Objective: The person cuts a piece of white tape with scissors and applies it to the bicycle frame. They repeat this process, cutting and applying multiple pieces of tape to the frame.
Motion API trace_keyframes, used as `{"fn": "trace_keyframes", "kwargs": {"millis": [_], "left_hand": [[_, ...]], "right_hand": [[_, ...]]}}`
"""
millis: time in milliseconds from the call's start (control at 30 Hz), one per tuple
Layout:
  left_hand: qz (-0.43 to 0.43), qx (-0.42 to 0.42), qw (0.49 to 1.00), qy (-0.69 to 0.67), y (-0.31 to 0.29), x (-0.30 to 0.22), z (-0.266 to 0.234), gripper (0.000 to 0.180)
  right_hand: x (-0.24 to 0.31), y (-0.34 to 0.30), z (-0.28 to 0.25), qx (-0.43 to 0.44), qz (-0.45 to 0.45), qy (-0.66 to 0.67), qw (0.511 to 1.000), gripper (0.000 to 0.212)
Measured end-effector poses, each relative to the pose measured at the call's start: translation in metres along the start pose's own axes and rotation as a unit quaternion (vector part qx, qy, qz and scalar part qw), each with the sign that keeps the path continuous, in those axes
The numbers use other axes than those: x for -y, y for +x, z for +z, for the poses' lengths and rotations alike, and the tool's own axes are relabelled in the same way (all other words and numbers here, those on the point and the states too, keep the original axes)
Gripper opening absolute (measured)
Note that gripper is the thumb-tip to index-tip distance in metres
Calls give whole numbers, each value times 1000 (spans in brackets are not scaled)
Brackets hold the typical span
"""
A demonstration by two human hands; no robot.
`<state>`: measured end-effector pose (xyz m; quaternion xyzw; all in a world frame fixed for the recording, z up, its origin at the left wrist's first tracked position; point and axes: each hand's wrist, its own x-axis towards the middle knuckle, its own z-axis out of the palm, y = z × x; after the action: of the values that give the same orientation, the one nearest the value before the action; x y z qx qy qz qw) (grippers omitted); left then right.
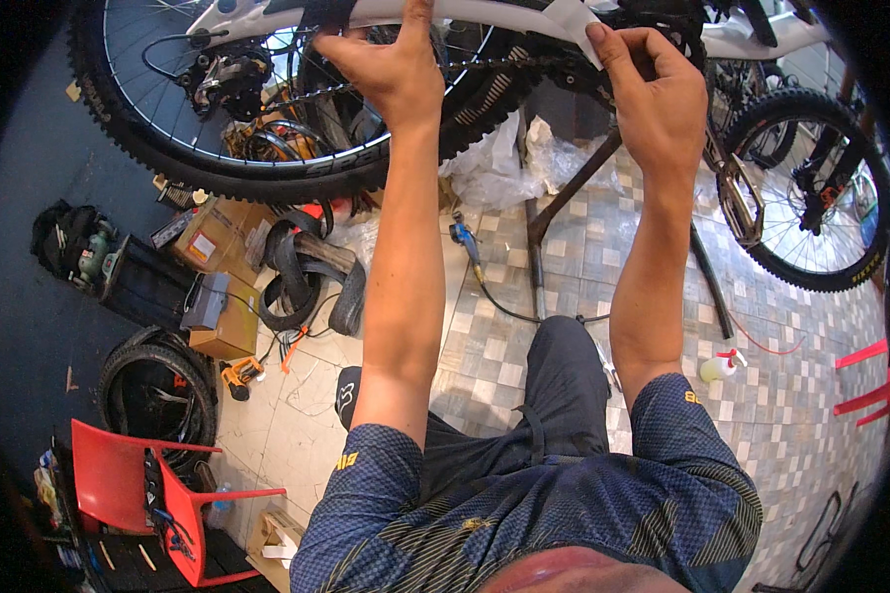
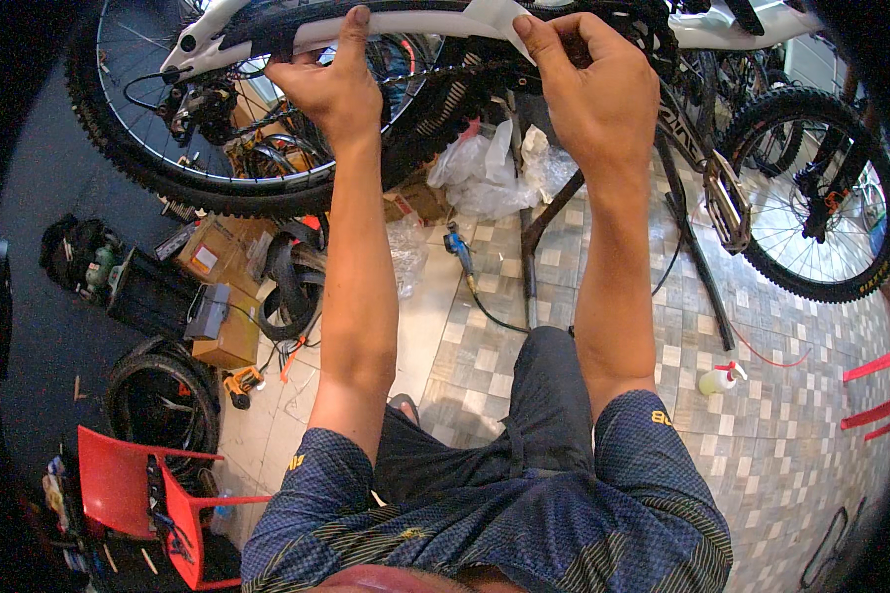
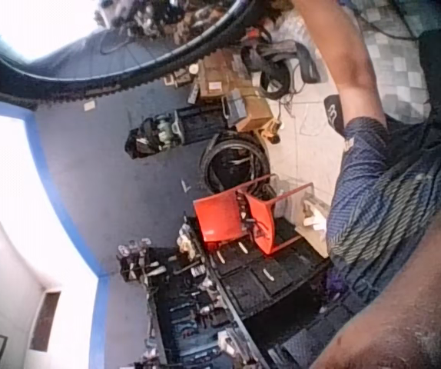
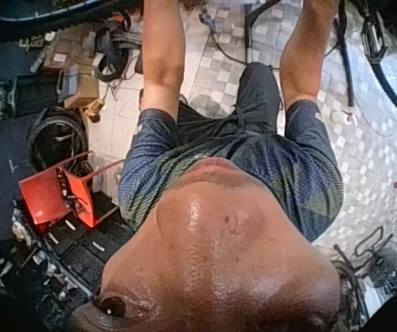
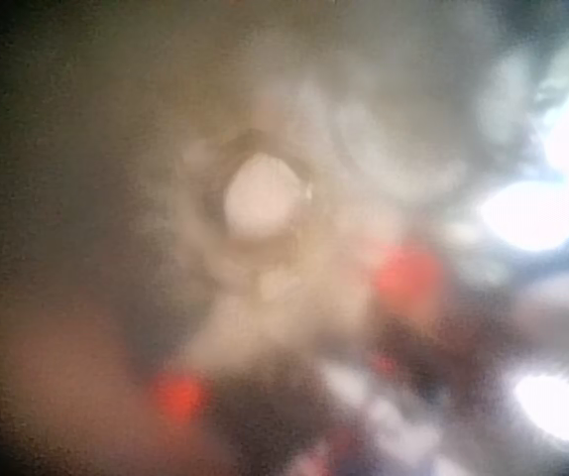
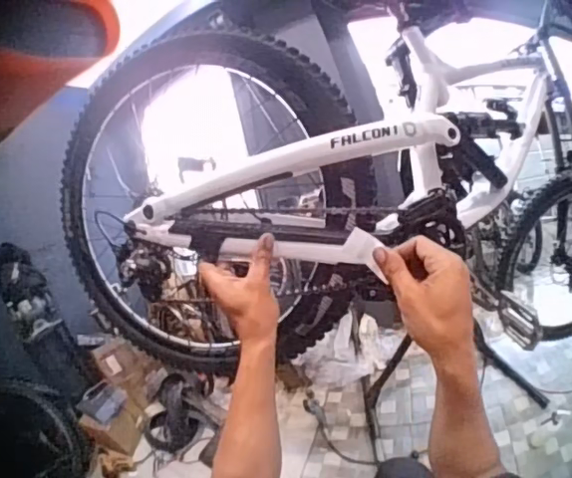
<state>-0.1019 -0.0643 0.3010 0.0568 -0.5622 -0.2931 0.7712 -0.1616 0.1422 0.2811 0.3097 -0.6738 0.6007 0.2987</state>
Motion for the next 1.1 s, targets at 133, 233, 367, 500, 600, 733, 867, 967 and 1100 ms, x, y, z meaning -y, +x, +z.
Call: {"fn": "trace_keyframes", "kwargs": {"millis": [133, 233, 367, 500, 600, 733, 867, 967, 1100], "left_hand": [[5, -13, 997, -76, -4, -11, 7, 64], [-20, -8, 998, -51, -7, -9, 6, 67], [-21, 2, 999, -45, -9, 1, 4, 67], [-31, 29, 989, -141, -12, -18, 6, 61], [-31, 28, 981, -187, -1, -12, 1, 56], [-104, 51, 965, -236, 5, 4, -10, 43], [-49, 18, 965, -258, 7, 20, -5, 27], [-103, 36, 959, -263, 11, 14, -3, 38], [-37, 67, 996, -43, 1, -1, -1, 39]], "right_hand": [[-5, -1, -2, -8, 1, 24, 1000, 38], [-8, -2, -4, -7, 6, 46, 999, 37], [-6, -6, -2, 1, 13, 46, 999, 37], [1, -3, 4, 0, -28, 50, 998, 32], [11, 5, 20, -22, -128, 23, 991, 27], [19, 16, 36, -26, -246, -11, 969, 19], [6, 22, 52, -13, -270, 18, 963, 19], [6, 24, 53, -1, -254, 42, 966, 19], [7, 27, 53, 20, -225, 88, 970, 20]]}}
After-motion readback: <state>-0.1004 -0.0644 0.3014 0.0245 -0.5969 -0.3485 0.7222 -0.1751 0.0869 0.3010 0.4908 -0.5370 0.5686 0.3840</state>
